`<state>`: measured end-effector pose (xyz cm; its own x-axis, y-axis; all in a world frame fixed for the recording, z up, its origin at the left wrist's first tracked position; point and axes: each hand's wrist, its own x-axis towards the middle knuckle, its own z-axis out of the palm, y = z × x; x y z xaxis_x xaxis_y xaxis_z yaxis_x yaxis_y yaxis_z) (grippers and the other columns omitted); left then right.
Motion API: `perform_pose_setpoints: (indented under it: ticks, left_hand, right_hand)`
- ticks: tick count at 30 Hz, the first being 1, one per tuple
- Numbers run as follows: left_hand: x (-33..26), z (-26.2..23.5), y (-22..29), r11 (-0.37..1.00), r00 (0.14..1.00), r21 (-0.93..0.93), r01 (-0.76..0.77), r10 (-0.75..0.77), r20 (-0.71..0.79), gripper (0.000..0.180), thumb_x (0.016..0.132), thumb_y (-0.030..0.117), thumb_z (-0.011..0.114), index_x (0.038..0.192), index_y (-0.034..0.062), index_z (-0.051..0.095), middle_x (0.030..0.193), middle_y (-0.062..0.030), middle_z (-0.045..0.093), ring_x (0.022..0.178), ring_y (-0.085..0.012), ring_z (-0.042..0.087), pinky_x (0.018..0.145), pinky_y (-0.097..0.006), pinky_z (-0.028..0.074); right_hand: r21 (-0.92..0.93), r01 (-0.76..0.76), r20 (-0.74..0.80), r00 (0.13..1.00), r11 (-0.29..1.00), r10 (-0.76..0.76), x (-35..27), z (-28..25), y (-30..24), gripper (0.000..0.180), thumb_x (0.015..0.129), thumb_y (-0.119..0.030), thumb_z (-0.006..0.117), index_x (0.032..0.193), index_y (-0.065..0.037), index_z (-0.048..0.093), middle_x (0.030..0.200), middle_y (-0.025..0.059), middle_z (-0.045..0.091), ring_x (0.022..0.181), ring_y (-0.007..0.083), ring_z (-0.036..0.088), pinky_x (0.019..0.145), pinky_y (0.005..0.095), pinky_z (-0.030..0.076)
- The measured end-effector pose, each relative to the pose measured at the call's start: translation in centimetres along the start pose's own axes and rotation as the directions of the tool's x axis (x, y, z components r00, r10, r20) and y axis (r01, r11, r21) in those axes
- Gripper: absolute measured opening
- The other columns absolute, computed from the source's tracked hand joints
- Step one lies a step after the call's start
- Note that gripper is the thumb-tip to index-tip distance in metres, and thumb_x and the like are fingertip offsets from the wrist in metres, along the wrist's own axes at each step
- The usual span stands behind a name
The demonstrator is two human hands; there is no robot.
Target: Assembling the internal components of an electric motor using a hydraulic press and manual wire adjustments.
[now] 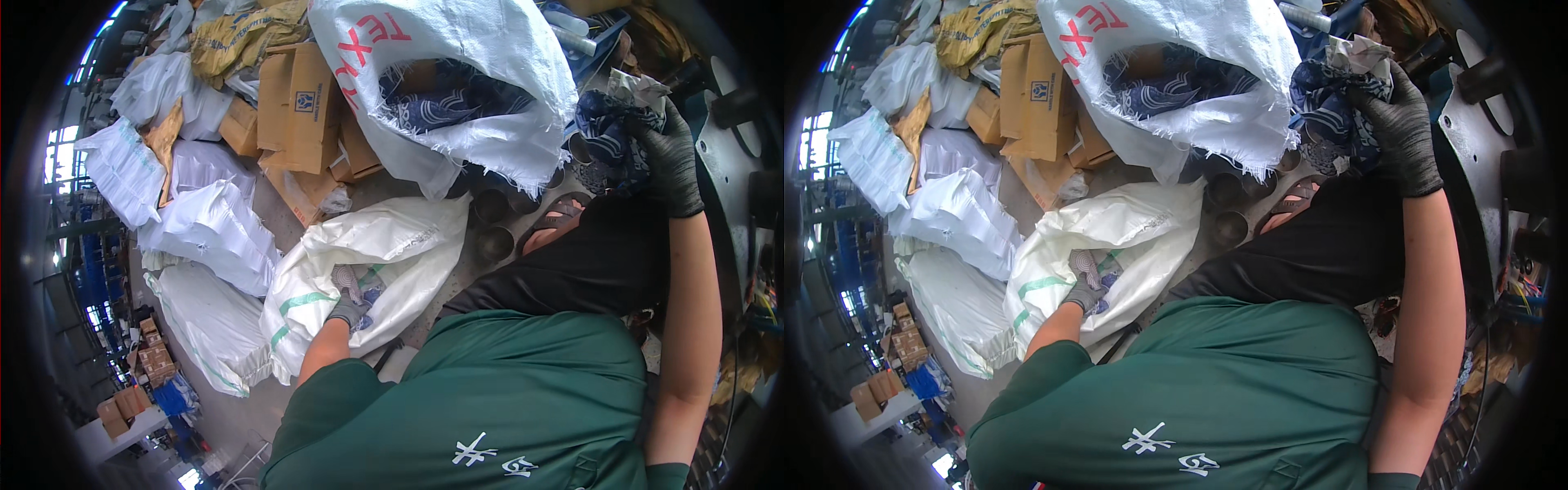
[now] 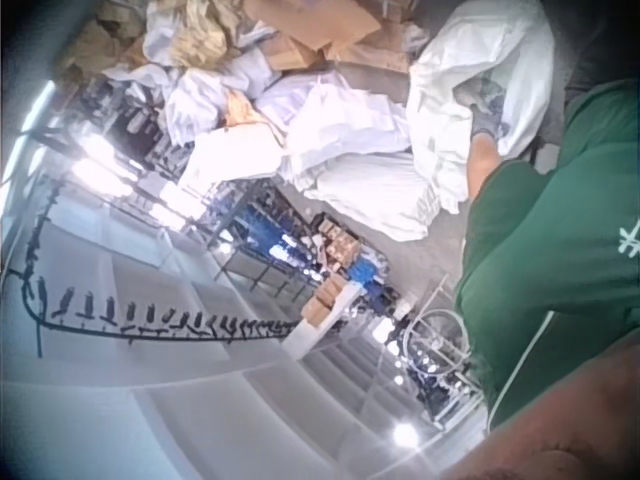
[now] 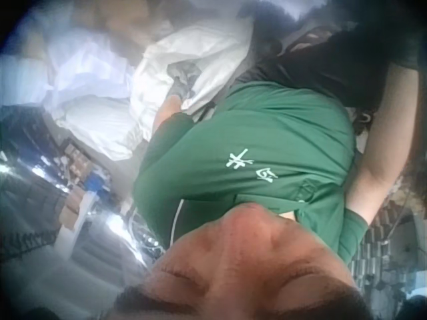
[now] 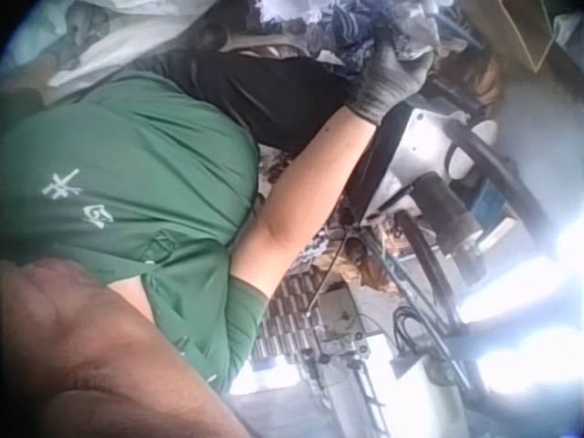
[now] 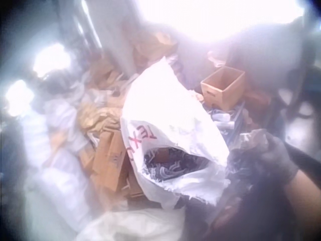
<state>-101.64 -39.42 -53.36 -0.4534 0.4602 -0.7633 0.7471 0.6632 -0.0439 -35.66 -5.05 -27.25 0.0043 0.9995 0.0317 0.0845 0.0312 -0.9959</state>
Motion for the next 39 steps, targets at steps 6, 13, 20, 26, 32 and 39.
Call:
perform_pose_setpoints:
  ticks: [6, 13, 20, 26, 32, 39]
  left_hand:
    - [-2.5, 6.6, 0.7, 0.810, 0.926, 0.494, -0.316, 0.377, -0.026, 0.115, 0.081, 0.044, 0.075, 0.166, 0.0100, 0.007, 0.166, -0.0236, 0.027, 0.153, -0.0356, 0.031, 0.127, -0.038, 0.023]
    - [0.2, 11.6, -0.1, 0.708, 0.916, 0.691, -0.150, 0.362, -0.173, 0.099, 0.088, 0.033, 0.063, 0.166, 0.0074, 0.008, 0.171, -0.0199, 0.010, 0.159, -0.0340, 0.012, 0.130, -0.046, 0.011]
    - [-2.4, 0.1, 10.1, 0.940, 0.975, 0.258, -0.223, 0.221, 0.037, 0.057, 0.089, 0.015, 0.062, 0.143, 0.0021, 0.051, 0.144, -0.0273, 0.055, 0.132, -0.0383, 0.056, 0.112, -0.040, 0.045]
    - [-5.7, -8.4, 21.5, 0.794, 0.792, 0.140, -0.592, 0.605, -0.085, 0.041, 0.089, 0.009, 0.056, 0.127, 0.0091, 0.070, 0.122, -0.0212, 0.071, 0.113, -0.0373, 0.068, 0.100, -0.043, 0.051]
    - [-3.9, -5.1, 31.6, 0.587, 0.600, 0.132, -0.799, 0.794, 0.097, 0.047, 0.088, 0.006, 0.055, 0.133, 0.0100, 0.068, 0.125, -0.0227, 0.069, 0.116, -0.0364, 0.067, 0.100, -0.043, 0.051]
    - [-6.6, -10.0, 36.3, 0.498, 0.505, -0.082, -0.863, 0.849, -0.156, 0.038, 0.084, -0.003, 0.053, 0.118, -0.0006, 0.071, 0.111, -0.0212, 0.073, 0.101, -0.0304, 0.070, 0.092, -0.039, 0.055]
  right_hand:
    - [0.051, -0.027, -0.003, 1.000, 0.998, 0.027, 0.6, 0.4, 0.4, 0.058, 0.085, 0.000, 0.079, 0.138, 0.001, 0.058, 0.118, 0.0101, 0.071, 0.102, 0.0154, 0.068, 0.090, 0.0309, 0.057]
    - [0.067, 0.041, 0.022, 0.999, 0.997, -0.043, 0.7, 1.5, 0.5, 0.053, 0.086, -0.002, 0.078, 0.136, 0.000, 0.061, 0.115, 0.0067, 0.072, 0.101, 0.0133, 0.068, 0.089, 0.0296, 0.056]
    - [-0.030, 0.114, 0.008, 0.994, 0.993, -0.114, 0.2, -0.6, 0.5, 0.051, 0.084, -0.005, 0.081, 0.132, -0.001, 0.063, 0.114, 0.0068, 0.072, 0.101, 0.0129, 0.067, 0.090, 0.0299, 0.055]
    - [-0.115, 0.126, -0.032, 0.991, 0.985, -0.131, -0.2, -0.2, -0.2, 0.055, 0.082, -0.008, 0.085, 0.132, -0.001, 0.062, 0.115, 0.0071, 0.072, 0.104, 0.0134, 0.067, 0.093, 0.0309, 0.054]
    - [-0.161, 0.097, -0.078, 0.991, 0.982, -0.110, -0.4, -0.4, -0.2, 0.056, 0.081, -0.008, 0.085, 0.131, -0.002, 0.062, 0.115, 0.0078, 0.072, 0.104, 0.0137, 0.067, 0.093, 0.0306, 0.054]
    - [-0.129, 0.045, -0.098, 0.994, 0.991, -0.058, -0.2, -1.8, 0.4, 0.068, 0.066, -0.001, 0.076, 0.132, 0.002, 0.060, 0.114, 0.0122, 0.069, 0.098, 0.0198, 0.066, 0.089, 0.0324, 0.055]
